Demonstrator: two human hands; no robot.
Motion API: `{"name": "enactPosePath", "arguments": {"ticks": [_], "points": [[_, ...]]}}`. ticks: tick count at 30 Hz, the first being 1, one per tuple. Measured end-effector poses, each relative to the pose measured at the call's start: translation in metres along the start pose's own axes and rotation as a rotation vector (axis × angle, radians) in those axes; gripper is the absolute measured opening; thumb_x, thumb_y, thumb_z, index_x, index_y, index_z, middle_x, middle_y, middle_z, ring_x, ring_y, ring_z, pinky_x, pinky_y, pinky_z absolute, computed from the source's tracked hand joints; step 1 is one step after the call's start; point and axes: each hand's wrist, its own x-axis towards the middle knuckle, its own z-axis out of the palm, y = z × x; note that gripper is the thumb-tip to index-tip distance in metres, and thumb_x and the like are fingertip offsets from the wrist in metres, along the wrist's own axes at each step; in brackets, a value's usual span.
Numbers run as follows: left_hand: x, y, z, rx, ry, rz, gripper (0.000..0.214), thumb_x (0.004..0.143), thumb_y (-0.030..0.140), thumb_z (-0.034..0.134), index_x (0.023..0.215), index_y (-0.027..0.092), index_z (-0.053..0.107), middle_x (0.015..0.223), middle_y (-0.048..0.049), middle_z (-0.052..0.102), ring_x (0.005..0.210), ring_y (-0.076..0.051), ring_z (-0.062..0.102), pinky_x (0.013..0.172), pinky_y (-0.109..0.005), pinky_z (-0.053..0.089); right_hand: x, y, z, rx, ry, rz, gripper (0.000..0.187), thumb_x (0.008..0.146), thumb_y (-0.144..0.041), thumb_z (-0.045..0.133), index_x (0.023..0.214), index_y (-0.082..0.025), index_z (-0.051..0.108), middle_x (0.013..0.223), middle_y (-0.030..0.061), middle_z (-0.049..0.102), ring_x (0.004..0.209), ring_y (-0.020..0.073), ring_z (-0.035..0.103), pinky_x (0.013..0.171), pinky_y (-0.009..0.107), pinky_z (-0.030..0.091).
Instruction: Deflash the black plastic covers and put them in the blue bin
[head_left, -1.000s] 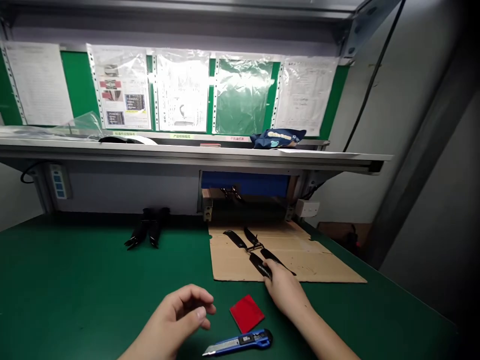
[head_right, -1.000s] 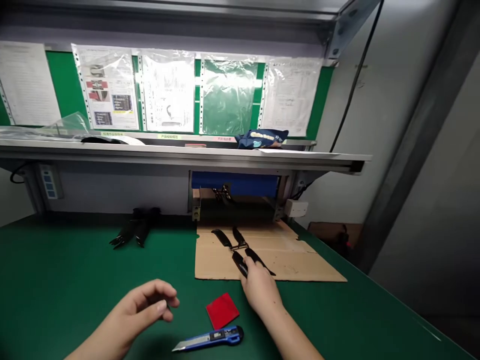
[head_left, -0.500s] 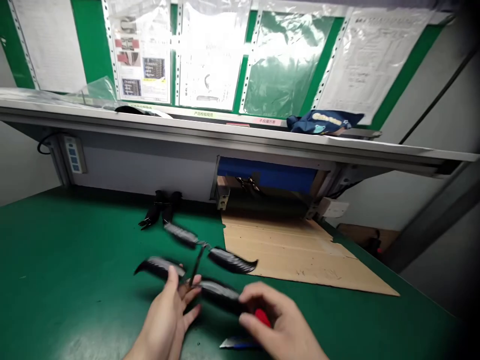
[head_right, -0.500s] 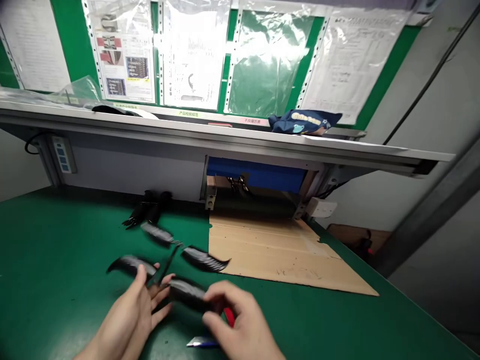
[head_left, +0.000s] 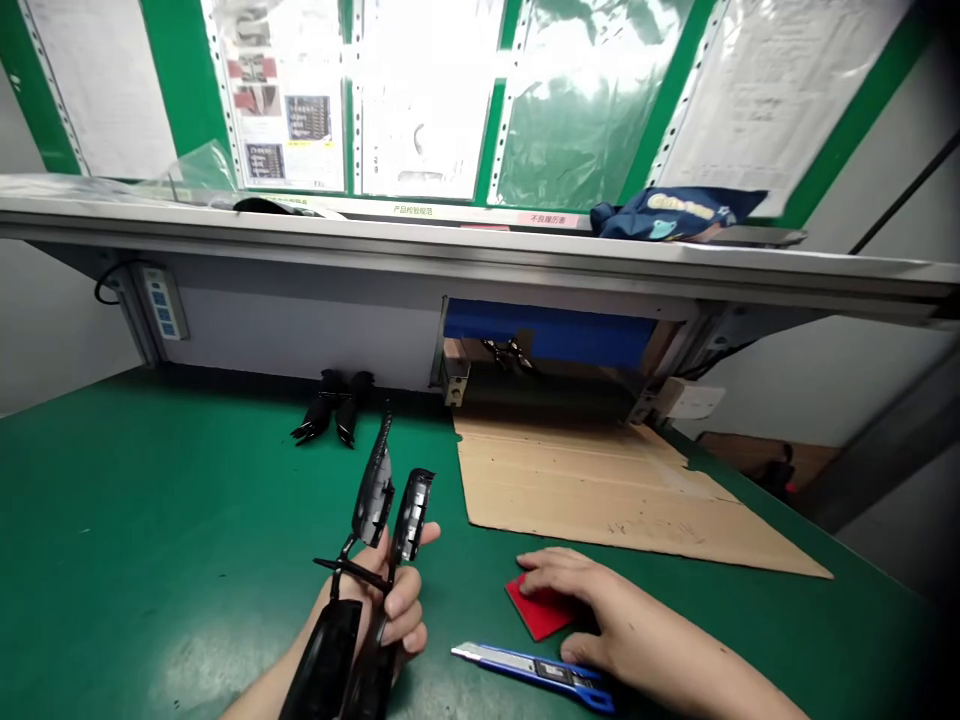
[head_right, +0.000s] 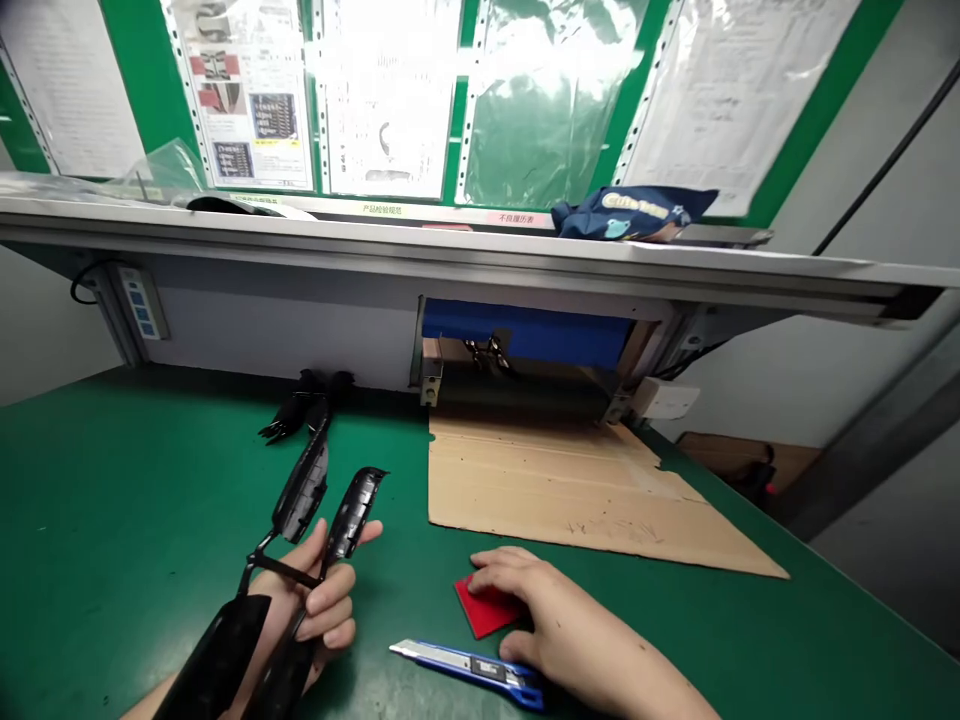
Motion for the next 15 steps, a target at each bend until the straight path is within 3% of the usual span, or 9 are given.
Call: {"name": "enactPosePath", "arguments": {"ticks": [4, 8, 12, 15], "points": [[0.001, -0.007, -0.005, 0.035, -0.006, -0.096, 0.053, 0.098, 0.046, 0.034, 0.125, 0.007, 0.057, 0.049, 0.0061, 0.041, 0.035, -0.005, 0.031, 0.046, -0.022, 0.031, 0.000, -0.010, 0.005, -0.045, 0.125, -0.150, 0.029, 0.080, -0.015, 0.062, 0.106, -0.028, 0.066, 0.112, 0.0024, 0.061, 0.106, 0.0253, 0.057, 0.093, 0.034, 0.047], [0.004, -0.014, -0.014, 0.134, -0.083, -0.188, 0.044, 0.091, 0.047, 0.050, 0.119, 0.015, 0.062, 0.047, 0.0075, 0.041, 0.034, -0.007, 0.029, 0.048, -0.025, 0.034, 0.001, -0.034, 0.025, 0.071, 0.357, -0.350, 0.026, 0.094, -0.027, 0.054, 0.120, -0.028, 0.053, 0.119, 0.0049, 0.053, 0.110, 0.0218, 0.054, 0.094, 0.032, 0.047], [0.003, -0.021, -0.009, 0.252, -0.012, -0.263, 0.027, 0.087, 0.041, 0.053, 0.090, 0.018, 0.066, 0.044, 0.0069, 0.040, 0.032, -0.008, 0.030, 0.051, -0.027, 0.036, 0.000, -0.058, 0.054, 0.002, 0.527, -0.542, 0.035, 0.096, -0.022, 0.048, 0.131, -0.024, 0.046, 0.131, 0.0100, 0.043, 0.116, 0.0228, 0.050, 0.093, 0.031, 0.049], [0.002, -0.027, -0.006, 0.288, 0.045, -0.326, 0.041, 0.085, 0.047, 0.051, 0.059, 0.016, 0.056, 0.037, 0.0052, 0.035, 0.029, -0.009, 0.030, 0.047, -0.026, 0.033, -0.001, -0.065, 0.065, -0.137, 0.525, -0.625, 0.037, 0.096, -0.016, 0.047, 0.133, -0.018, 0.047, 0.131, 0.0147, 0.043, 0.113, 0.0258, 0.051, 0.090, 0.033, 0.051]]}}
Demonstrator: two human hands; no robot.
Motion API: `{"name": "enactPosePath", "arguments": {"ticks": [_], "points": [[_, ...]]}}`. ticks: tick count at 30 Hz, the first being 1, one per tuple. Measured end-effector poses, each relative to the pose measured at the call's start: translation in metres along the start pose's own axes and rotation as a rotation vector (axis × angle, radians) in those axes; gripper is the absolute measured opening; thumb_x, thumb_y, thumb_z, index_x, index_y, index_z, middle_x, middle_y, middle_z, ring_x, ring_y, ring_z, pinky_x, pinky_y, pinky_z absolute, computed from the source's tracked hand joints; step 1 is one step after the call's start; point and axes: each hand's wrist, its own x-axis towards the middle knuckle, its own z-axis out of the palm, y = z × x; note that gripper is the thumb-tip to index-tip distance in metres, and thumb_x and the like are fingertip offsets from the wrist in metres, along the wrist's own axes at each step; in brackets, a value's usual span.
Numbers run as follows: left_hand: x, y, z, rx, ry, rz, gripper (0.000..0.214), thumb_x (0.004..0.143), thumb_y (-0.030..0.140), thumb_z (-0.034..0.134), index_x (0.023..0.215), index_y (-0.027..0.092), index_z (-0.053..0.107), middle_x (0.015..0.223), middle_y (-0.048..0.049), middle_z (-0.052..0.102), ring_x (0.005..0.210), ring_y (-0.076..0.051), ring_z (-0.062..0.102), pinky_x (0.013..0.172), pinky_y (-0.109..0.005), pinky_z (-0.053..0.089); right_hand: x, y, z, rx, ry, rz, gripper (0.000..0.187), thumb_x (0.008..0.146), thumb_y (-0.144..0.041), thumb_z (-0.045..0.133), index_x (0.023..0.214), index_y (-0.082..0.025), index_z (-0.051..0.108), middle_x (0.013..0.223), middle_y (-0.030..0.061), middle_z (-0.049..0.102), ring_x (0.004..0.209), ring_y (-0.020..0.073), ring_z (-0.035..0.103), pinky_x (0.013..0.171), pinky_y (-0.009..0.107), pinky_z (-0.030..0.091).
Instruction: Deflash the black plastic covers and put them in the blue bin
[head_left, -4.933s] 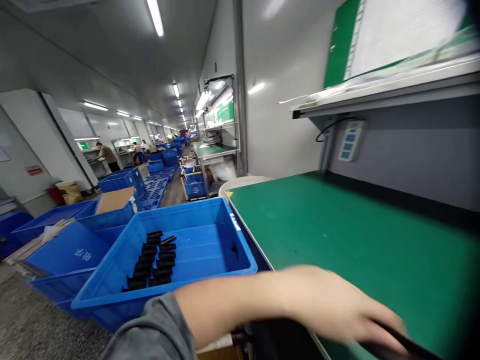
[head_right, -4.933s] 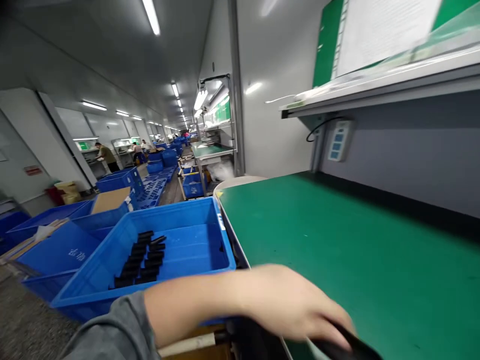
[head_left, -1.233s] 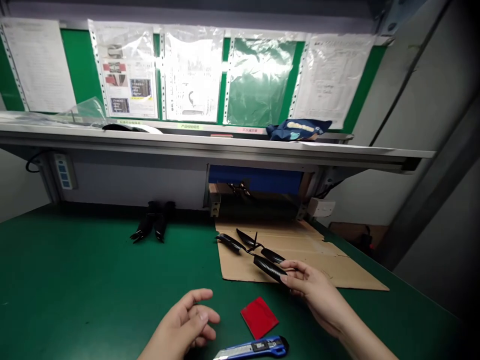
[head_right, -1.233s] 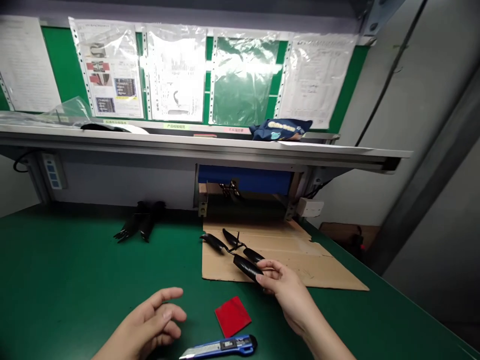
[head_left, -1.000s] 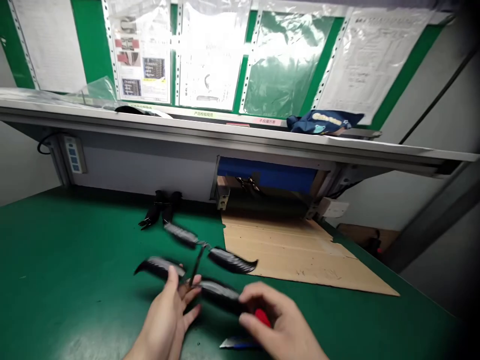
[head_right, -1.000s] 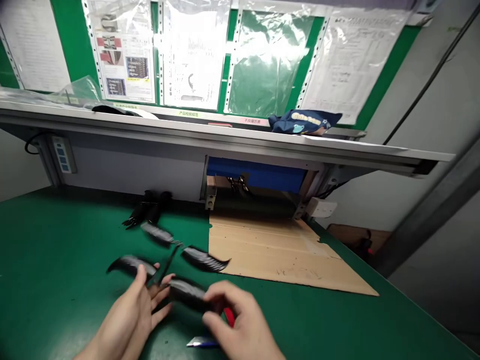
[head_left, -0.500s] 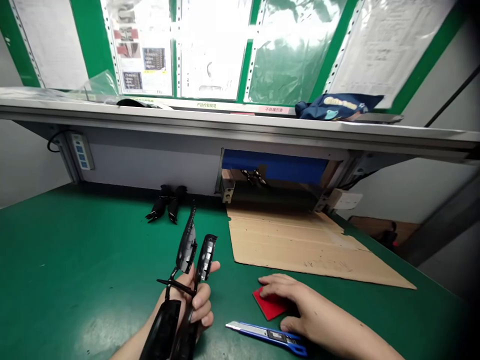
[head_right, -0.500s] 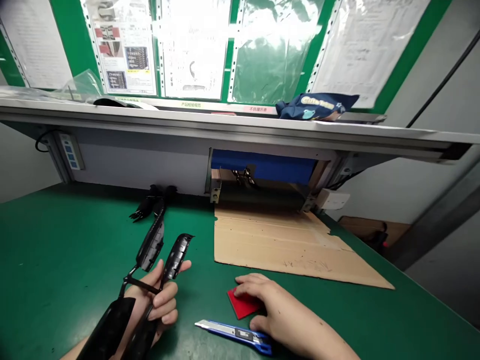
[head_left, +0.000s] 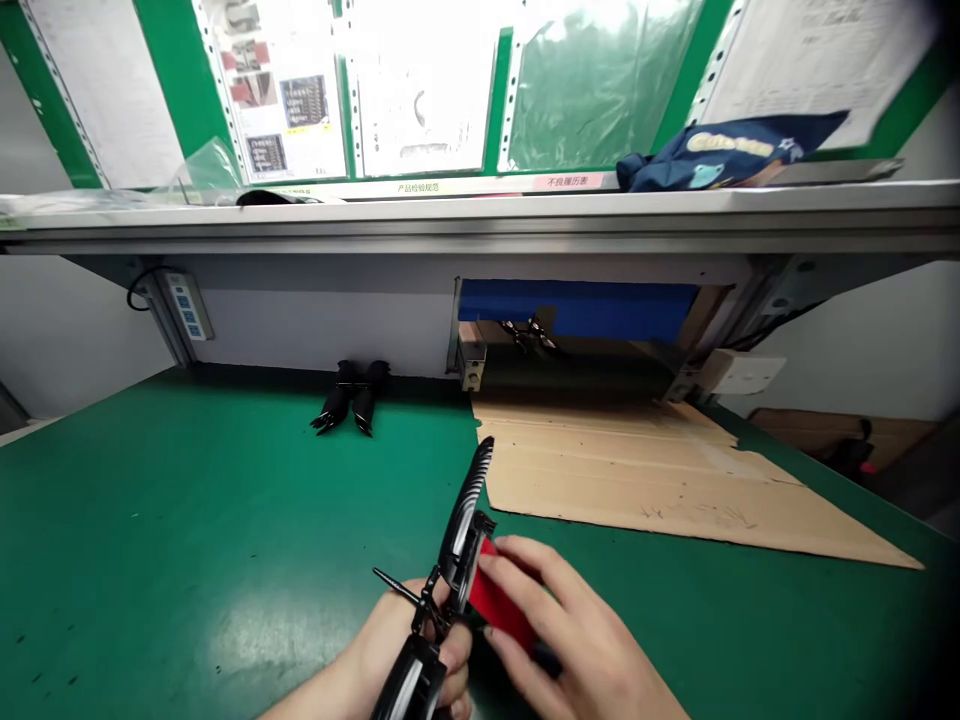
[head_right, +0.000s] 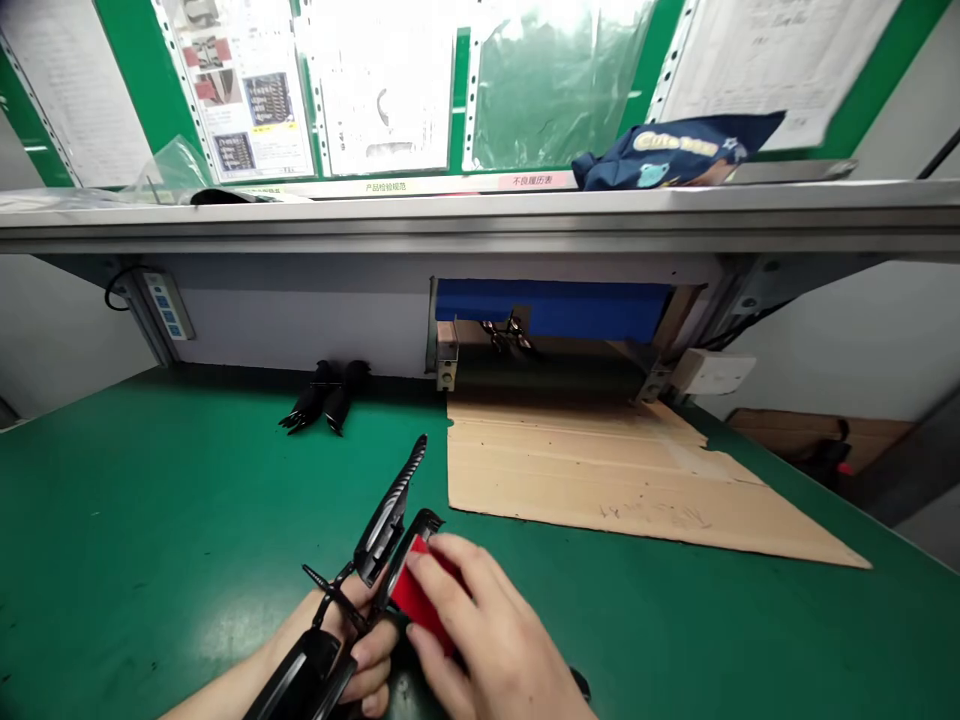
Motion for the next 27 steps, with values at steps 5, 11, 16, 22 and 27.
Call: {"name": "enactPosePath", "arguments": {"ticks": [5, 11, 16, 22, 27], "points": [[0.003, -0.008, -0.004, 0.036, 0.122, -0.064, 0.045, 0.082, 0.052, 0.050, 0.053, 0.018, 0.048, 0.034, 0.0050, 0.032, 0.027, -0.010, 0.030, 0.042, -0.025, 0.031, 0.000, 0.001, -0.002, -0.049, -0.042, -0.030, 0.034, 0.098, -0.015, 0.044, 0.131, -0.015, 0.049, 0.129, 0.0170, 0.047, 0.112, 0.0270, 0.053, 0.089, 0.035, 0.053], [0.000, -0.007, 0.001, 0.055, 0.218, -0.100, 0.035, 0.083, 0.043, 0.047, 0.059, 0.018, 0.049, 0.033, 0.0046, 0.032, 0.027, -0.011, 0.030, 0.040, -0.025, 0.032, 0.001, 0.001, 0.000, -0.008, -0.061, -0.123, 0.030, 0.096, -0.013, 0.044, 0.125, -0.012, 0.054, 0.121, 0.0176, 0.053, 0.103, 0.0266, 0.056, 0.082, 0.036, 0.055], [-0.007, 0.001, 0.012, 0.083, 0.184, -0.094, 0.034, 0.082, 0.047, 0.055, 0.064, 0.018, 0.051, 0.033, 0.0064, 0.033, 0.027, -0.008, 0.026, 0.040, -0.024, 0.031, 0.002, 0.003, 0.001, 0.003, -0.028, -0.100, 0.032, 0.097, -0.013, 0.045, 0.128, -0.013, 0.052, 0.124, 0.0170, 0.052, 0.105, 0.0266, 0.055, 0.085, 0.037, 0.055], [-0.007, 0.002, 0.012, 0.077, 0.144, -0.105, 0.034, 0.085, 0.043, 0.053, 0.063, 0.019, 0.048, 0.037, 0.0070, 0.032, 0.029, -0.008, 0.025, 0.044, -0.025, 0.030, 0.000, 0.003, -0.001, 0.023, -0.034, -0.072, 0.033, 0.097, -0.015, 0.047, 0.130, -0.017, 0.051, 0.125, 0.0147, 0.052, 0.109, 0.0269, 0.054, 0.087, 0.037, 0.054], [-0.008, 0.002, 0.010, 0.079, 0.152, -0.141, 0.045, 0.084, 0.049, 0.055, 0.052, 0.019, 0.043, 0.037, 0.0064, 0.031, 0.029, -0.007, 0.027, 0.045, -0.025, 0.031, -0.001, 0.005, -0.002, 0.049, -0.037, -0.052, 0.035, 0.096, -0.011, 0.045, 0.131, -0.017, 0.049, 0.126, 0.0151, 0.051, 0.109, 0.0268, 0.054, 0.088, 0.038, 0.053]]}}
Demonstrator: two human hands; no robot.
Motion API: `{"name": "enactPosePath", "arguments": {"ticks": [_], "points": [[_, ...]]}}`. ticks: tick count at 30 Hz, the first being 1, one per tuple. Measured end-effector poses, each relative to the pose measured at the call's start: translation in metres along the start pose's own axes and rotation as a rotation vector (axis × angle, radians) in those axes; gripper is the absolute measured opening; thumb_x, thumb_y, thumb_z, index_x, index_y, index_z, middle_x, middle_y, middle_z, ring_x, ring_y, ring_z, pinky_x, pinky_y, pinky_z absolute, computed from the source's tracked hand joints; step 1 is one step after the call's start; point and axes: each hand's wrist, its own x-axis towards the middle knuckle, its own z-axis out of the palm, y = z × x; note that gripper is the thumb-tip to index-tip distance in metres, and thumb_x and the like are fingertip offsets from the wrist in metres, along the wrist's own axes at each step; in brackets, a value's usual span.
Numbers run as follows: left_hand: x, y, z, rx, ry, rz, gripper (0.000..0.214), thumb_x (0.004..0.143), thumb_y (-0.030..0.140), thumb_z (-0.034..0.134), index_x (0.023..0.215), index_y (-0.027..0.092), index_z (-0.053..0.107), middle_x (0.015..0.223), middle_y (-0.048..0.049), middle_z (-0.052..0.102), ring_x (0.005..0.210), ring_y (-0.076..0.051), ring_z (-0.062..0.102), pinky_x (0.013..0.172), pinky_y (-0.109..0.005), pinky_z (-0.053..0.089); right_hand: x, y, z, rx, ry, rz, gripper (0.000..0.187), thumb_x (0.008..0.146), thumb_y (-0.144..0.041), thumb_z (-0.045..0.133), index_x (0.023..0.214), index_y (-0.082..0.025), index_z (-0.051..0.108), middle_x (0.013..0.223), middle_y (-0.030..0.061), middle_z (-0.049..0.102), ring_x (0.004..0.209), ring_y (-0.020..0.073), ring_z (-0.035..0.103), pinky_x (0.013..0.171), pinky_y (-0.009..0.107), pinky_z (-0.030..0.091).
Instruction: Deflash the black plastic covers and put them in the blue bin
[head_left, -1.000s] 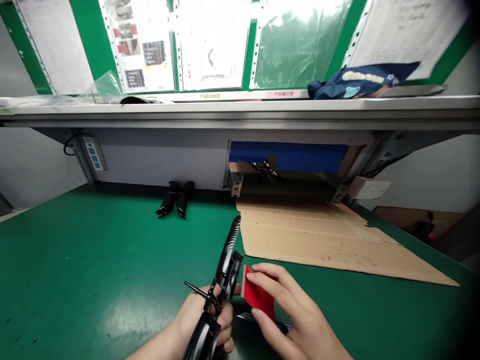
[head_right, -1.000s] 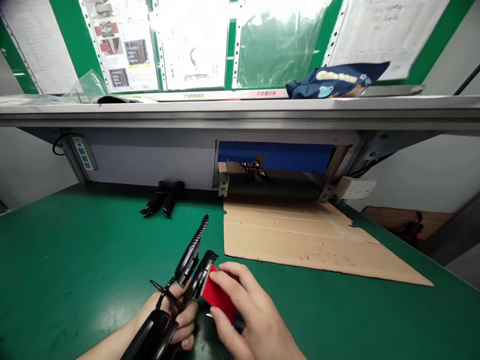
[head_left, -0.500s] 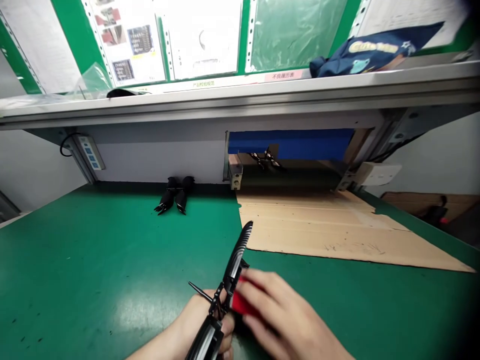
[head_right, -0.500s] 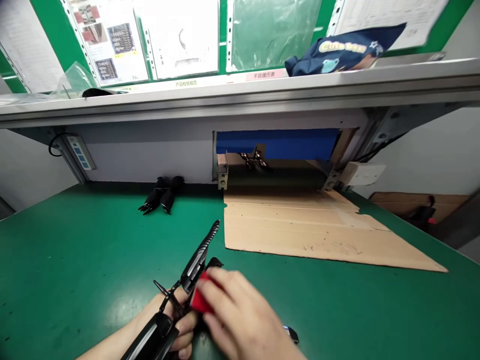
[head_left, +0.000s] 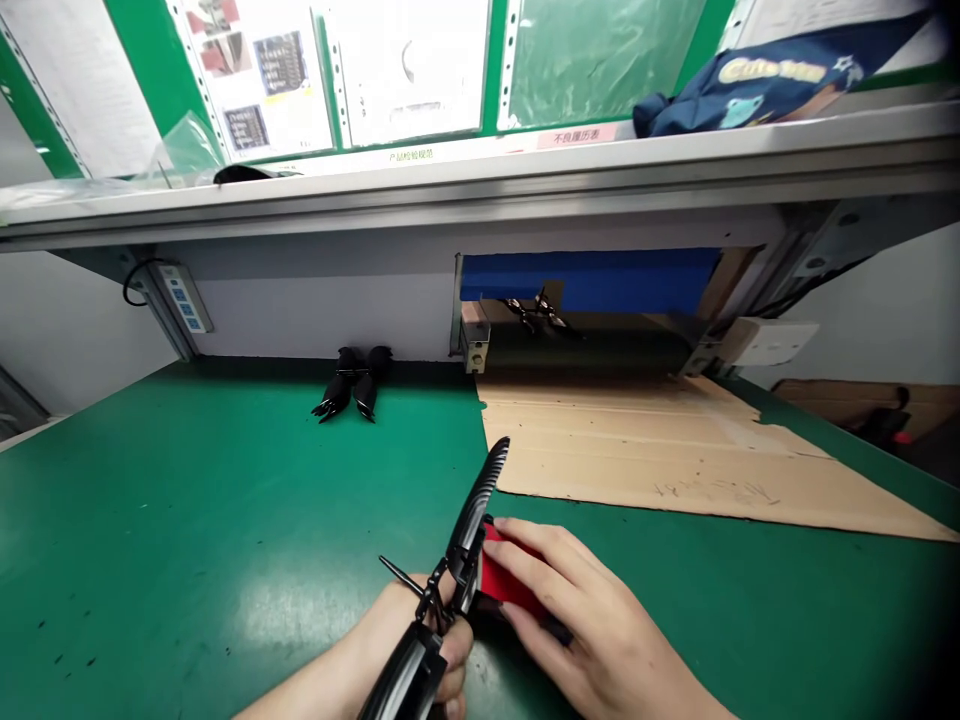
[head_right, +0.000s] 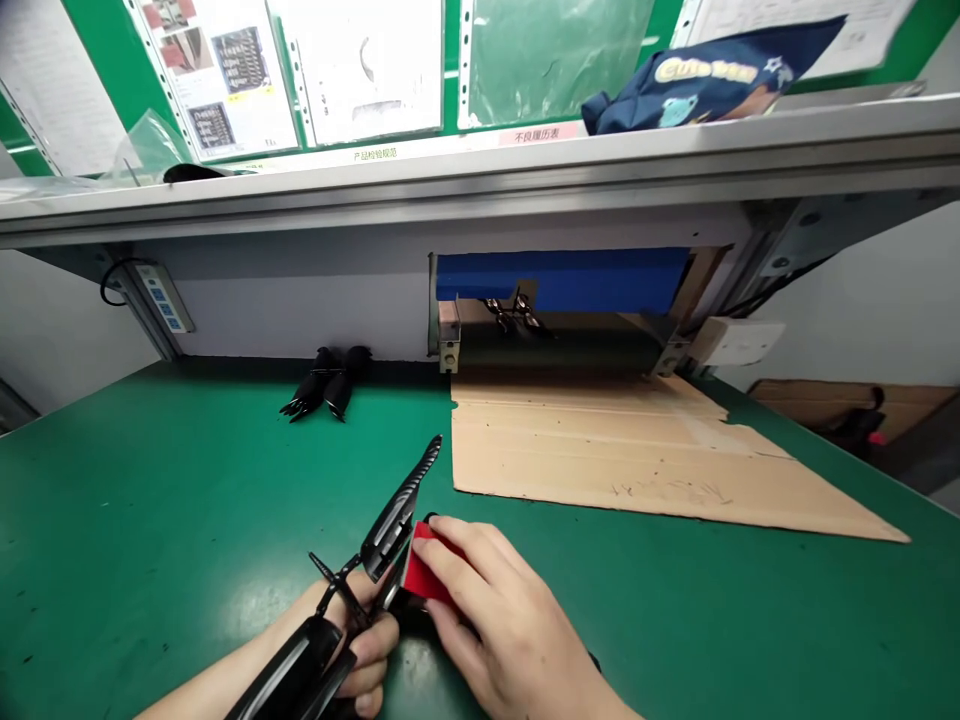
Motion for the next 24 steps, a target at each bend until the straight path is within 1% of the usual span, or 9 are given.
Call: {"name": "enactPosePath", "arguments": {"ticks": [3, 5, 7, 11, 13, 15, 18, 21, 24], "points": [[-0.002, -0.001, 0.002, 0.006, 0.015, -0.005, 0.051, 0.080, 0.050, 0.057, 0.045, 0.020, 0.037, 0.034, 0.0058, 0.029, 0.027, -0.008, 0.026, 0.040, -0.024, 0.025, 0.000, 0.001, -0.001, 0.013, -0.030, -0.075, 0.035, 0.095, -0.010, 0.048, 0.129, -0.017, 0.050, 0.125, 0.0155, 0.052, 0.109, 0.0275, 0.053, 0.087, 0.038, 0.053], [-0.002, -0.003, 0.002, 0.014, 0.007, -0.008, 0.054, 0.080, 0.050, 0.057, 0.042, 0.019, 0.035, 0.034, 0.0056, 0.028, 0.026, -0.007, 0.026, 0.039, -0.024, 0.025, 0.001, -0.001, -0.001, -0.007, -0.004, -0.045, 0.034, 0.095, -0.010, 0.047, 0.128, -0.016, 0.051, 0.126, 0.0163, 0.051, 0.110, 0.0280, 0.053, 0.088, 0.039, 0.053], [0.001, -0.005, 0.001, 0.022, -0.004, 0.000, 0.053, 0.077, 0.049, 0.059, 0.040, 0.019, 0.037, 0.033, 0.0049, 0.029, 0.026, -0.007, 0.027, 0.039, -0.024, 0.026, 0.003, -0.002, -0.001, -0.020, 0.014, -0.014, 0.034, 0.094, -0.009, 0.046, 0.127, -0.015, 0.052, 0.123, 0.0163, 0.052, 0.107, 0.0277, 0.054, 0.086, 0.039, 0.053], [0.004, -0.007, -0.003, 0.017, -0.012, 0.047, 0.047, 0.069, 0.048, 0.068, 0.045, 0.018, 0.041, 0.035, 0.0058, 0.033, 0.029, -0.007, 0.028, 0.041, -0.024, 0.028, 0.004, 0.004, -0.001, -0.007, -0.035, -0.091, 0.032, 0.093, -0.009, 0.046, 0.124, -0.015, 0.053, 0.119, 0.0148, 0.054, 0.102, 0.0268, 0.055, 0.085, 0.040, 0.053], [0.003, -0.004, -0.004, 0.011, -0.042, 0.043, 0.041, 0.067, 0.051, 0.071, 0.055, 0.017, 0.050, 0.038, 0.0074, 0.036, 0.030, -0.007, 0.028, 0.045, -0.025, 0.033, 0.002, 0.011, -0.004, -0.019, 0.020, 0.030, 0.032, 0.095, -0.014, 0.044, 0.126, -0.017, 0.051, 0.123, 0.0138, 0.052, 0.109, 0.0274, 0.052, 0.090, 0.041, 0.050], [0.001, -0.001, -0.005, 0.001, -0.084, 0.064, 0.040, 0.066, 0.053, 0.074, 0.074, 0.016, 0.060, 0.040, 0.0086, 0.039, 0.031, -0.007, 0.028, 0.046, -0.025, 0.035, -0.002, 0.014, -0.008, 0.056, 0.084, 0.194, 0.029, 0.099, -0.021, 0.040, 0.126, -0.020, 0.051, 0.122, 0.0113, 0.053, 0.109, 0.0259, 0.053, 0.089, 0.038, 0.050], [-0.001, 0.000, -0.005, -0.014, -0.130, 0.129, 0.050, 0.069, 0.054, 0.073, 0.099, 0.015, 0.061, 0.042, 0.0089, 0.042, 0.032, -0.007, 0.029, 0.047, -0.025, 0.034, -0.004, 0.004, -0.009, 0.335, 0.192, 0.398, 0.028, 0.103, -0.033, 0.031, 0.121, -0.023, 0.050, 0.102, 0.0068, 0.060, 0.087, 0.0206, 0.061, 0.073, 0.029, 0.054], [0.001, -0.004, -0.003, 0.004, -0.061, 0.169, 0.040, 0.074, 0.050, 0.068, 0.092, 0.016, 0.060, 0.041, 0.0079, 0.041, 0.032, -0.008, 0.031, 0.047, -0.026, 0.036, 0.000, -0.011, -0.001, 0.549, 0.170, 0.464, 0.024, 0.101, -0.042, 0.039, 0.112, -0.024, 0.051, 0.088, 0.0026, 0.061, 0.074, 0.0185, 0.060, 0.065, 0.027, 0.052], [0.003, -0.009, 0.000, 0.008, -0.011, 0.177, 0.036, 0.075, 0.052, 0.066, 0.081, 0.017, 0.057, 0.039, 0.0077, 0.040, 0.030, -0.007, 0.031, 0.045, -0.025, 0.037, 0.004, -0.012, 0.008, 0.550, 0.058, 0.460, 0.022, 0.098, -0.043, 0.047, 0.095, -0.022, 0.055, 0.085, 0.0020, 0.060, 0.078, 0.0197, 0.059, 0.070, 0.028, 0.050]]}}
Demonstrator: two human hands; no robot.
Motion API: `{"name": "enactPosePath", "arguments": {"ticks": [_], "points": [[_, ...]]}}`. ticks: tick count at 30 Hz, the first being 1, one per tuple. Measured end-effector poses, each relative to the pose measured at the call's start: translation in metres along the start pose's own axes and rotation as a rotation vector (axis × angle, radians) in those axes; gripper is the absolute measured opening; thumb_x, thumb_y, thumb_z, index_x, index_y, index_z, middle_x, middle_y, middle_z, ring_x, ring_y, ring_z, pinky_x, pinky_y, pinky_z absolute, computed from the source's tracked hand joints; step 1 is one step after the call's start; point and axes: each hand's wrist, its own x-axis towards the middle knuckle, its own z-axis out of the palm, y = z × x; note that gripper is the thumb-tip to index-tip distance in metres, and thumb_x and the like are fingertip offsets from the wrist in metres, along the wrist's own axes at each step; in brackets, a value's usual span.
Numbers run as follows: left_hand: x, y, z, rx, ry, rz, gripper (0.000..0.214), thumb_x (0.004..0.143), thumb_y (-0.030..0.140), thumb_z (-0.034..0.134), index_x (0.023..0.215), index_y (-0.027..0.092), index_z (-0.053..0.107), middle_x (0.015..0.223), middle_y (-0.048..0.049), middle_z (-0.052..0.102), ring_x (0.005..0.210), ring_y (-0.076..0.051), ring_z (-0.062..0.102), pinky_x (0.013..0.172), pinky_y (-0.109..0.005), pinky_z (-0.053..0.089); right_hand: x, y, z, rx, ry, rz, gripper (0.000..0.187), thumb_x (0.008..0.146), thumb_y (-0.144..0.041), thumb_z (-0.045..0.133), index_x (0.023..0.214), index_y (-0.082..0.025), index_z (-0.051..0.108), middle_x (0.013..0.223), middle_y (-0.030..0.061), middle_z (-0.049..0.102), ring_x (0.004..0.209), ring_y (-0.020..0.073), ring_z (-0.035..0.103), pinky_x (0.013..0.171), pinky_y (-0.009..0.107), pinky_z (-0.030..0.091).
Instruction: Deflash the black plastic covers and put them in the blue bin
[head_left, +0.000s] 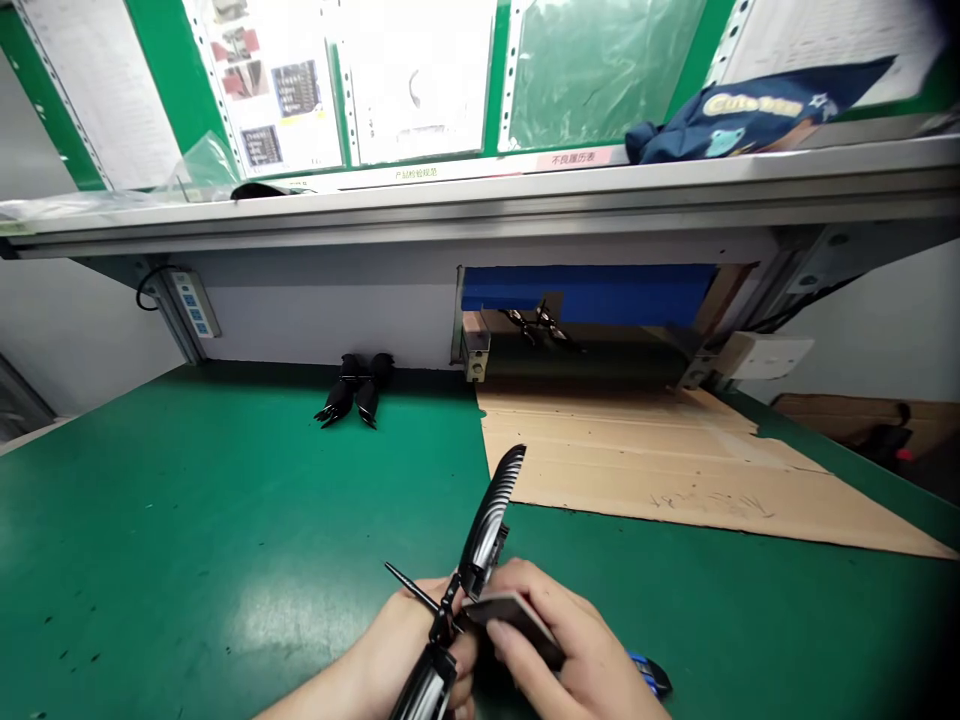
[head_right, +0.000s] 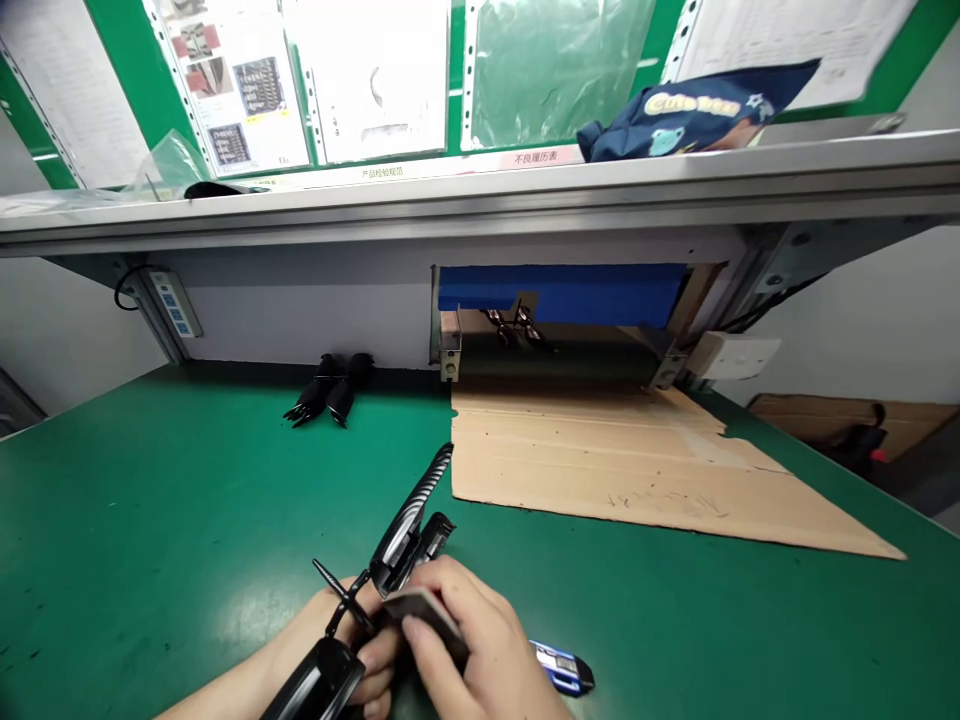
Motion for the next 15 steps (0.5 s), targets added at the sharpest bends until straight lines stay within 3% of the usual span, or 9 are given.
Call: {"name": "enactPosePath", "arguments": {"ticks": [4, 8, 12, 15], "points": [[-0.001, -0.001, 0.003, -0.010, 0.013, 0.007, 0.042, 0.070, 0.053, 0.071, 0.088, 0.017, 0.057, 0.039, 0.0091, 0.039, 0.030, -0.007, 0.031, 0.042, -0.023, 0.035, 0.004, 0.006, -0.006, -0.022, 0.114, 0.130, 0.020, 0.099, -0.039, 0.045, 0.095, -0.022, 0.053, 0.072, -0.0018, 0.055, 0.065, 0.0168, 0.055, 0.059, 0.024, 0.046], [-0.004, 0.002, 0.006, -0.014, 0.037, 0.032, 0.043, 0.066, 0.054, 0.074, 0.079, 0.019, 0.055, 0.038, 0.0088, 0.038, 0.029, -0.007, 0.031, 0.041, -0.023, 0.035, 0.003, 0.003, -0.010, -0.053, -0.001, -0.044, 0.019, 0.099, -0.035, 0.044, 0.091, -0.022, 0.055, 0.081, 0.0001, 0.059, 0.070, 0.0167, 0.056, 0.065, 0.024, 0.046], [-0.007, 0.005, 0.010, 0.011, 0.035, 0.011, 0.054, 0.058, 0.055, 0.079, 0.090, 0.017, 0.057, 0.038, 0.0096, 0.040, 0.030, -0.007, 0.032, 0.040, -0.022, 0.035, 0.005, 0.009, -0.015, -0.095, 0.214, 0.034, 0.011, 0.100, -0.032, 0.048, 0.100, -0.024, 0.055, 0.083, -0.0005, 0.059, 0.073, 0.0168, 0.057, 0.067, 0.024, 0.046], [-0.007, 0.004, 0.010, 0.014, 0.012, 0.006, 0.054, 0.059, 0.057, 0.079, 0.087, 0.017, 0.055, 0.038, 0.0097, 0.040, 0.030, -0.006, 0.031, 0.040, -0.022, 0.035, 0.007, 0.011, -0.016, -0.117, 0.176, -0.080, 0.014, 0.101, -0.028, 0.044, 0.106, -0.025, 0.057, 0.093, 0.0027, 0.056, 0.080, 0.0182, 0.056, 0.071, 0.026, 0.046]]}}
